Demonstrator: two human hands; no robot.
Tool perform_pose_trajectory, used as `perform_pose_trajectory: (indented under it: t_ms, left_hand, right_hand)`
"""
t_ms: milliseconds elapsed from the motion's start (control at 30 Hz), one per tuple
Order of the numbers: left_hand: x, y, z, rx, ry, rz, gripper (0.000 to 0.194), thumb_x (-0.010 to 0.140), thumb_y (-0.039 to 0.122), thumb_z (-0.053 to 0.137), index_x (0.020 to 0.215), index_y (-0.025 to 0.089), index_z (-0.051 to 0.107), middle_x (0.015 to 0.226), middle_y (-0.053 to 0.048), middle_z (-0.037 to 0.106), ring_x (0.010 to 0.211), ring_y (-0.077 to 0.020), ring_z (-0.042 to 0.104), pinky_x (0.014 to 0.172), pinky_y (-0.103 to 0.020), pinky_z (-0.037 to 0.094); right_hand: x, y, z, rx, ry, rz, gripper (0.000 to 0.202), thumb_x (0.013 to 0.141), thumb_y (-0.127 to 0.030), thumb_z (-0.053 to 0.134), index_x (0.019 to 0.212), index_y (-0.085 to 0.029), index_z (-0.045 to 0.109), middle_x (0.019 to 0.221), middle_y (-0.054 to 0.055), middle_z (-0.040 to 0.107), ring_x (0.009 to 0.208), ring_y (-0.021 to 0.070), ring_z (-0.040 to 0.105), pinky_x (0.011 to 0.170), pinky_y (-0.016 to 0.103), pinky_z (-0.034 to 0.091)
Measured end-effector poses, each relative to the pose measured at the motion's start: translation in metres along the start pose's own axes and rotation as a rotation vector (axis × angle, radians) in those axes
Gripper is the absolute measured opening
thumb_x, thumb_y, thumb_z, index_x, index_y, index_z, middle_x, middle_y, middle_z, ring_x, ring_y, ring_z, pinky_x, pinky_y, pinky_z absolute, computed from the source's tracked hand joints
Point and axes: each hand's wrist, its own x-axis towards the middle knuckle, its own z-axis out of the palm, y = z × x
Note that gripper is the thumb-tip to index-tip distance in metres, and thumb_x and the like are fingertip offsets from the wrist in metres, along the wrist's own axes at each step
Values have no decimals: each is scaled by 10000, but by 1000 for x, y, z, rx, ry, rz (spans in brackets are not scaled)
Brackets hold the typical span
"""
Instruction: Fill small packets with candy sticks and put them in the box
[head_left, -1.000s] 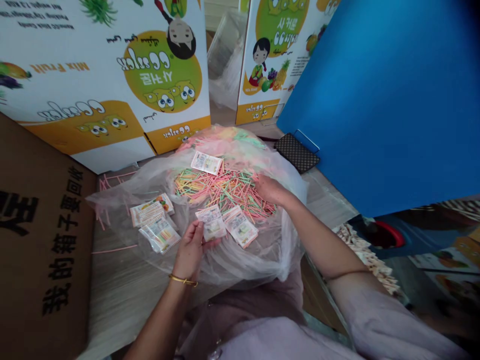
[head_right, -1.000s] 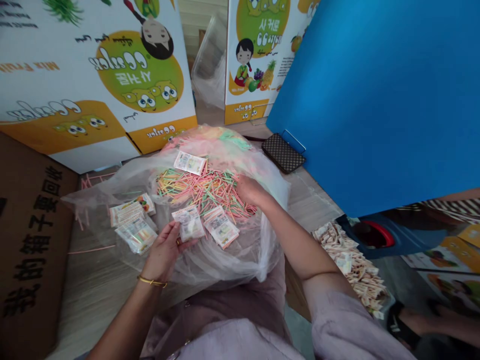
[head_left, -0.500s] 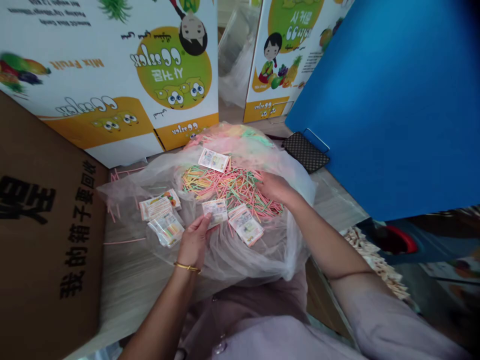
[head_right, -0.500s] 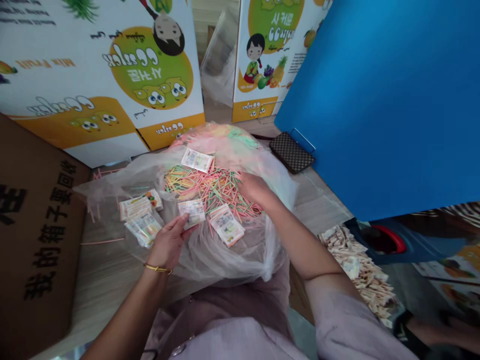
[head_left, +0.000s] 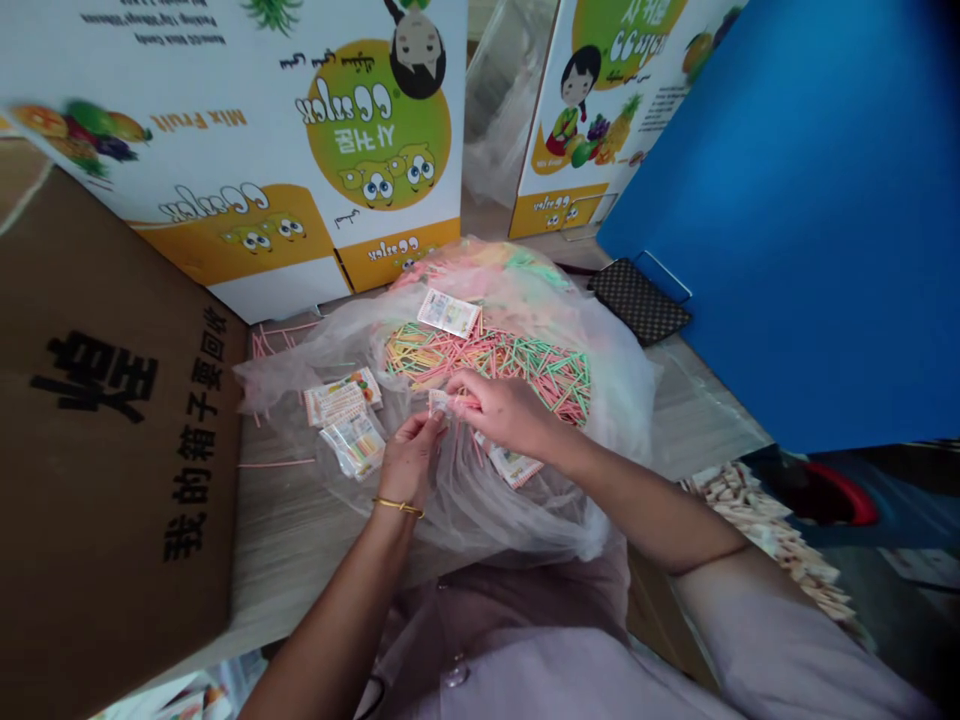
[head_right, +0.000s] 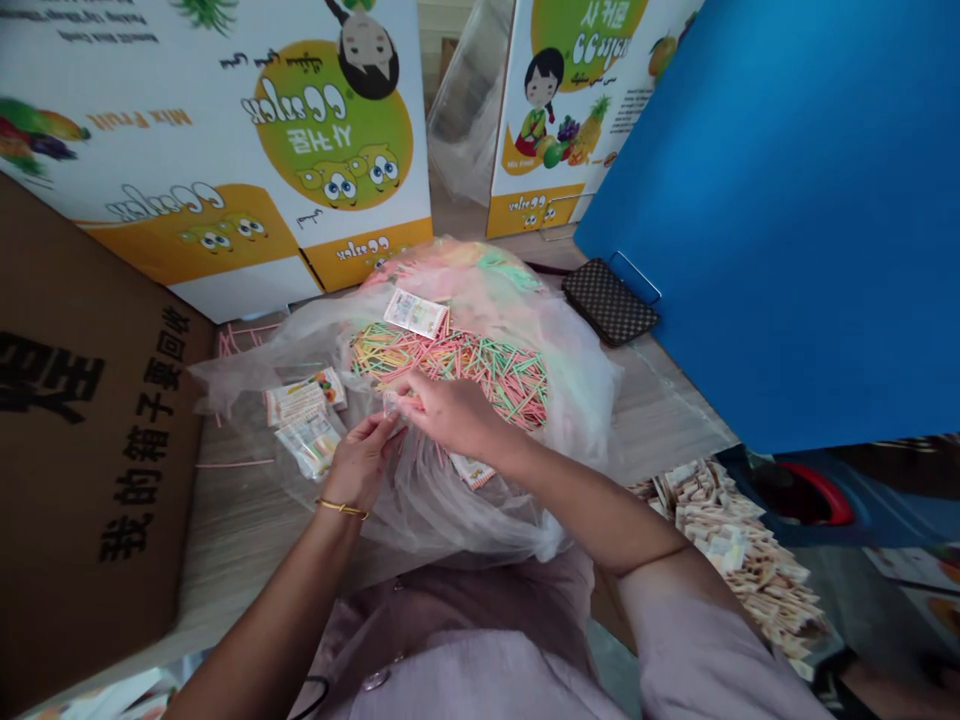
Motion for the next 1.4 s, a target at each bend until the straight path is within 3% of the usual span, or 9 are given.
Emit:
perform_pose_trajectory:
  t_ms: [133,233,367,467,567,733,933,1233,1400]
  left_hand:
    - [-3,1,-4,4,-36,17,481,510,514,941,813,189,757,842,2,755,804,-151,671,806,-282,525]
    - [-8,2,-6,-28,-41,28,442,557,498,921,852,199,784,929,-19,778,926,-184,694,884,-314,537]
    - [-12,0,-8,-2,-57,45,401,624,470,886,917,206,809,1015,-49,797,1009,-212,708,972,-357,530]
    - [-12,-4,-8,65,-69,75,392,673,466,859,965,208,819,1033,-63,807,1015,-220,717,1005,-366,512]
    - [-11,-6,-8,130,-53,105,370,697,464,842,970,215,825,1025,-59,812,1005,-225,724,1015,-371,504]
    - [-11,-5,-10,220,-51,143,326,714,431,827,964,223,830,1026,-46,816,1010,-234,723,1026,-376,499]
    - [-10,-7,-12,160,-58,131,369,712,465,824,984,216,827,1039,-53,814,1014,-229,720,1030,-379,502]
    - [-11,-4,-9,77,-90,85,427,666,507,860,957,198,826,1043,-71,812,1038,-240,720,1039,-394,507]
    - [-16,4,-6,20,-103,49,425,626,505,891,910,197,822,1046,-66,808,1079,-254,709,1052,-432,513]
  right_hand:
    - [5,2,11,-99,-73,34,190,994,-344,575,1138,-257,662,832,24,723,729,192,634,641,271,310]
    - [11,13,11,43,-87,54,94,972,-326,598,968,-245,644,798,-1,672,714,168,584,636,264,304]
    - [21,16,3,682,19,71,376,991,-529,519,765,-231,482,613,-51,455,552,120,410,558,248,307]
    - [31,5,-8,1183,94,118,536,957,-732,442,730,-257,336,539,-94,248,441,99,196,440,244,213]
    - [39,-9,-14,1372,192,147,594,903,-801,478,737,-266,281,533,-110,176,425,92,126,401,239,162]
    - [40,-21,-8,1354,298,129,594,936,-797,413,723,-262,270,547,-91,197,434,99,168,405,244,203]
    - [30,-13,9,1084,269,-15,614,987,-746,369,631,-246,346,560,-40,345,533,128,444,620,289,447]
    - [20,-1,20,985,115,-108,556,1019,-687,360,743,-241,542,786,29,699,945,200,672,919,350,490]
    - [22,12,21,962,-116,-163,549,1010,-672,431,934,-207,713,1021,72,753,1074,207,680,1027,368,478]
